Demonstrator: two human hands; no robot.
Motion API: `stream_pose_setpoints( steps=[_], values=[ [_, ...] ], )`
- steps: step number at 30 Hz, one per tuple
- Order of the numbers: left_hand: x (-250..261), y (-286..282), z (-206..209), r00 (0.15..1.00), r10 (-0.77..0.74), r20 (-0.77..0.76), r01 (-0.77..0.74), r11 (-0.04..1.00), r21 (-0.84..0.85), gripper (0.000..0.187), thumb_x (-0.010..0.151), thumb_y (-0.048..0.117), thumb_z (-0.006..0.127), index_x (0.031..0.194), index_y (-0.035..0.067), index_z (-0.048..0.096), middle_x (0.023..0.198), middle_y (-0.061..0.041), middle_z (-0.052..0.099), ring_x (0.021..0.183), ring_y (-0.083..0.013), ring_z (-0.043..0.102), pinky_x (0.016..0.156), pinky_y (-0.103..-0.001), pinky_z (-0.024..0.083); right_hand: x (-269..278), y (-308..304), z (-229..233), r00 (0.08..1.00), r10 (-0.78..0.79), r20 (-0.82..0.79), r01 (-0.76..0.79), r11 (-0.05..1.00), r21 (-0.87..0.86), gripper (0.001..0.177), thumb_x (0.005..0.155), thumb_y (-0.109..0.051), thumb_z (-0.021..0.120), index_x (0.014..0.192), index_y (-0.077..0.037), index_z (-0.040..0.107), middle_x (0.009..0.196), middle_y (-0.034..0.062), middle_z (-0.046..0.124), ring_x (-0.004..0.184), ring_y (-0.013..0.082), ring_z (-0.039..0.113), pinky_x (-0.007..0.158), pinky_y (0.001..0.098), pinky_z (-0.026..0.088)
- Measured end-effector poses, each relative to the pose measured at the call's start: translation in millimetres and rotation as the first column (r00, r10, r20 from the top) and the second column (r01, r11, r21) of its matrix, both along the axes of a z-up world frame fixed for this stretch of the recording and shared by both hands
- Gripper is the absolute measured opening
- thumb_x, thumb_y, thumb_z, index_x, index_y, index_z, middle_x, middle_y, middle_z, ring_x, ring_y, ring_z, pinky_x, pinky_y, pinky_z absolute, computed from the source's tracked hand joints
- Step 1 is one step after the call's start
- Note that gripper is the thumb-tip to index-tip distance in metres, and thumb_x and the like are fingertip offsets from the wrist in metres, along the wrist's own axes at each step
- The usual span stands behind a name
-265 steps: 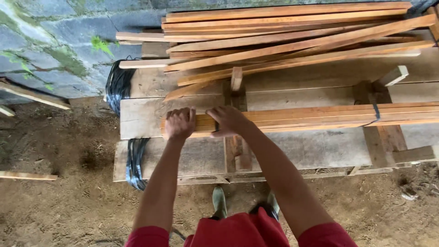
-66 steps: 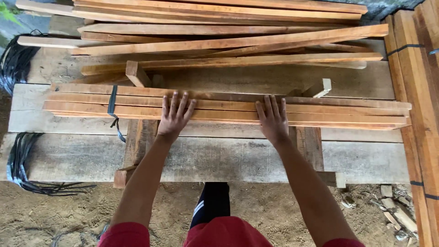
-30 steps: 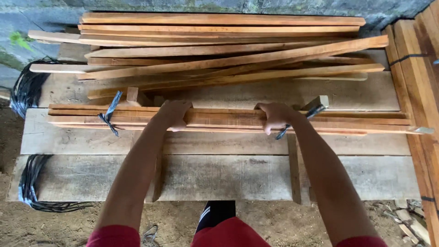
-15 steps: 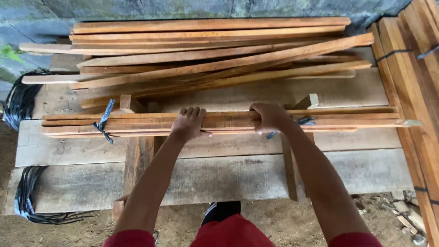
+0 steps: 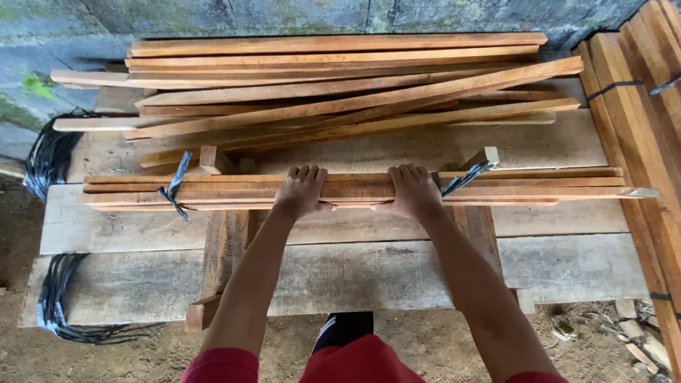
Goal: Tying bundles of long wooden stakes with black plastic strips on a workbench.
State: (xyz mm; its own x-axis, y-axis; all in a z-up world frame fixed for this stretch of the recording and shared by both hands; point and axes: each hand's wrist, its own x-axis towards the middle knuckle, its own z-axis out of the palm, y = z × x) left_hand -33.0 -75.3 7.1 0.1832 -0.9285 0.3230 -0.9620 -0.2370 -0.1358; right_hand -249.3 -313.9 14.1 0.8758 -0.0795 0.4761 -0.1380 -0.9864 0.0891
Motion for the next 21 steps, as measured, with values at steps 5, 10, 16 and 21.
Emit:
stream_pose_setpoints(
  steps=[5, 10, 16, 21],
  values=[
    [6, 0, -14, 0.999, 0.001, 0.049, -0.002, 1.0, 0.02, 0.091, 0.035, 0.045, 0.093, 0.112, 0.018, 0.055, 0.096, -0.002, 0.057, 0.089, -0.0235, 0.065, 0.08, -0.039, 0.055, -1, 0, 5, 0.999, -0.01, -0.049, 0.009, 1.0, -0.02, 0.078, 0.056, -0.073, 0.084, 0.104, -0.015, 0.066, 0.086, 0.0051, 0.068, 0.087, 0.0245, 0.073, 0.079, 0.0394, 0.058],
    [12, -3, -31, 1.0, 0.005, -0.009, -0.004, 0.999, 0.049, 0.089, 0.044, 0.058, 0.089, 0.116, 0.017, 0.054, 0.099, -0.002, 0.058, 0.093, -0.0244, 0.065, 0.083, -0.041, 0.054, -3, 0, 1, 0.997, -0.004, -0.077, 0.006, 1.0, 0.023, 0.082, 0.059, -0.076, 0.081, 0.108, -0.012, 0.067, 0.091, 0.0076, 0.07, 0.092, 0.0265, 0.073, 0.084, 0.0412, 0.058],
    [6, 1, -7, 0.999, -0.01, 0.032, 0.012, 0.997, -0.073, 0.089, 0.053, 0.078, 0.079, 0.115, 0.017, 0.059, 0.099, -0.004, 0.061, 0.094, -0.0246, 0.067, 0.084, -0.041, 0.054, -3, 2, 6, 1.0, -0.015, -0.021, 0.014, 0.999, -0.051, 0.083, 0.061, -0.077, 0.08, 0.113, -0.013, 0.066, 0.096, 0.0092, 0.07, 0.096, 0.0277, 0.072, 0.088, 0.0425, 0.057],
    [-9, 11, 3, 1.0, 0.011, 0.021, -0.009, 0.995, -0.1, 0.093, 0.053, 0.074, 0.081, 0.124, 0.019, 0.057, 0.102, -0.002, 0.062, 0.099, -0.0229, 0.068, 0.09, -0.04, 0.054, -12, 25, 35, 1.0, -0.021, -0.012, 0.02, 0.997, -0.08, 0.092, 0.065, -0.082, 0.076, 0.122, -0.01, 0.067, 0.102, 0.0113, 0.072, 0.1, 0.0291, 0.074, 0.091, 0.0442, 0.058]
  ],
)
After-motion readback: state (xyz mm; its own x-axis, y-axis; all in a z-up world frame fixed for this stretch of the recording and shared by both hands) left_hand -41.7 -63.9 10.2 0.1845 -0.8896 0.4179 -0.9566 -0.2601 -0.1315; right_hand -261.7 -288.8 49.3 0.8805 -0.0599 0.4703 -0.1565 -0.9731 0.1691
